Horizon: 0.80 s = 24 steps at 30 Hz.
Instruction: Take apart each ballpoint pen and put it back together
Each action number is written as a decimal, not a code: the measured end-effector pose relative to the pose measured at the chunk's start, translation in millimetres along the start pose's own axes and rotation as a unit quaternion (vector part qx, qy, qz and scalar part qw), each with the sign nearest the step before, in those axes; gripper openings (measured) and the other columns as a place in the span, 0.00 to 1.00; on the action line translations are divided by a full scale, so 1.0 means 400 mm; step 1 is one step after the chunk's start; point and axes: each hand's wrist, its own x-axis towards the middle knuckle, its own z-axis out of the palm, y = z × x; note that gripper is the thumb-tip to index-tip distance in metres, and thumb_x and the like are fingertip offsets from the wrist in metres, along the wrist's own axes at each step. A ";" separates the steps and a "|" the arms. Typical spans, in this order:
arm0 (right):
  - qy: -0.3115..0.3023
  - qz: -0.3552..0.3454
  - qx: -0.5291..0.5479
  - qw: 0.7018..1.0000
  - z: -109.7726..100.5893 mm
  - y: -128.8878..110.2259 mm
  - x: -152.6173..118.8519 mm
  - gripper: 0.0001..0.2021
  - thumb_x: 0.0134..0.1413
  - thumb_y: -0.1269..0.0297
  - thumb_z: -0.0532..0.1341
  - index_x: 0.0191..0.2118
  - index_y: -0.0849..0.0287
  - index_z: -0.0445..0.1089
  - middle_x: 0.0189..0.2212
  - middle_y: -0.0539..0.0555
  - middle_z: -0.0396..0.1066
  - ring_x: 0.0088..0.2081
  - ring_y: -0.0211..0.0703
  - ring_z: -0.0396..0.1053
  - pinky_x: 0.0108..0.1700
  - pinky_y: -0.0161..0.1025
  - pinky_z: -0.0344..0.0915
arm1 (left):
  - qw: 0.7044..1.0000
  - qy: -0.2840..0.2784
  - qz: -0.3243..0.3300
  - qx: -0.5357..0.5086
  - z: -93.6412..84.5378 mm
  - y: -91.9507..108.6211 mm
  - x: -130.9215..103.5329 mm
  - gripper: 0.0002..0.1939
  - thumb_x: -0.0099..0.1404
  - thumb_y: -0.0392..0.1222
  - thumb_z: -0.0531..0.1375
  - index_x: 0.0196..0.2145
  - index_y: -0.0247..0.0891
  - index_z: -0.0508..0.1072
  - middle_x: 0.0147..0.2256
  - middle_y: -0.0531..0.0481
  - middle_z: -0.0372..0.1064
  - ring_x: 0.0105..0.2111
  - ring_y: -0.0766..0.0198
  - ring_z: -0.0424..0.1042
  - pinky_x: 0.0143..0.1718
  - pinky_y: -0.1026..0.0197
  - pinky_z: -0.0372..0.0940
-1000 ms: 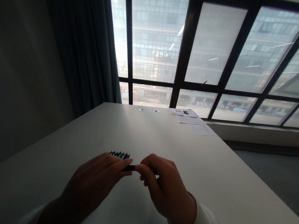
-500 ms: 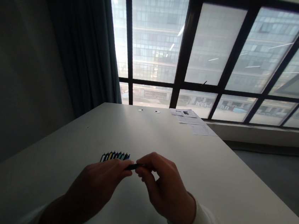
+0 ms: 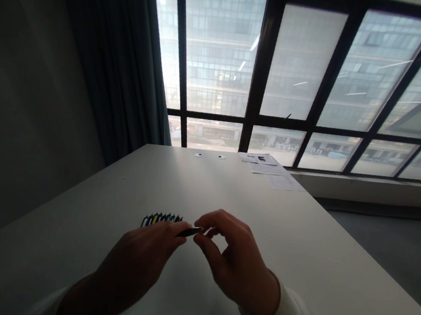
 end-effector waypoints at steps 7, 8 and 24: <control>-0.004 0.032 -0.023 0.999 0.000 -0.003 0.007 0.05 0.62 0.64 0.62 0.37 0.58 0.74 0.29 0.53 0.74 0.30 0.39 0.70 0.34 0.37 0.68 | 1.000 -0.002 0.002 -0.017 -0.003 0.001 0.004 0.08 0.72 0.35 0.53 0.46 0.36 0.69 0.33 0.49 0.77 0.29 0.62 0.76 0.30 0.61 0.72; -0.006 0.026 -0.025 0.999 0.000 -0.004 0.008 0.05 0.62 0.64 0.62 0.37 0.58 0.74 0.30 0.53 0.74 0.30 0.39 0.70 0.34 0.37 0.68 | 1.000 0.001 0.003 -0.017 -0.003 0.001 0.005 0.08 0.72 0.35 0.53 0.46 0.36 0.69 0.33 0.49 0.77 0.29 0.62 0.76 0.29 0.61 0.72; -0.051 -0.002 0.010 0.999 0.000 -0.001 0.000 0.04 0.62 0.67 0.61 0.38 0.60 0.74 0.32 0.54 0.74 0.32 0.39 0.71 0.36 0.38 0.68 | 0.998 -0.045 -0.026 0.020 -0.004 0.006 -0.003 0.11 0.71 0.46 0.56 0.35 0.38 0.71 0.25 0.53 0.71 0.21 0.64 0.72 0.21 0.63 0.60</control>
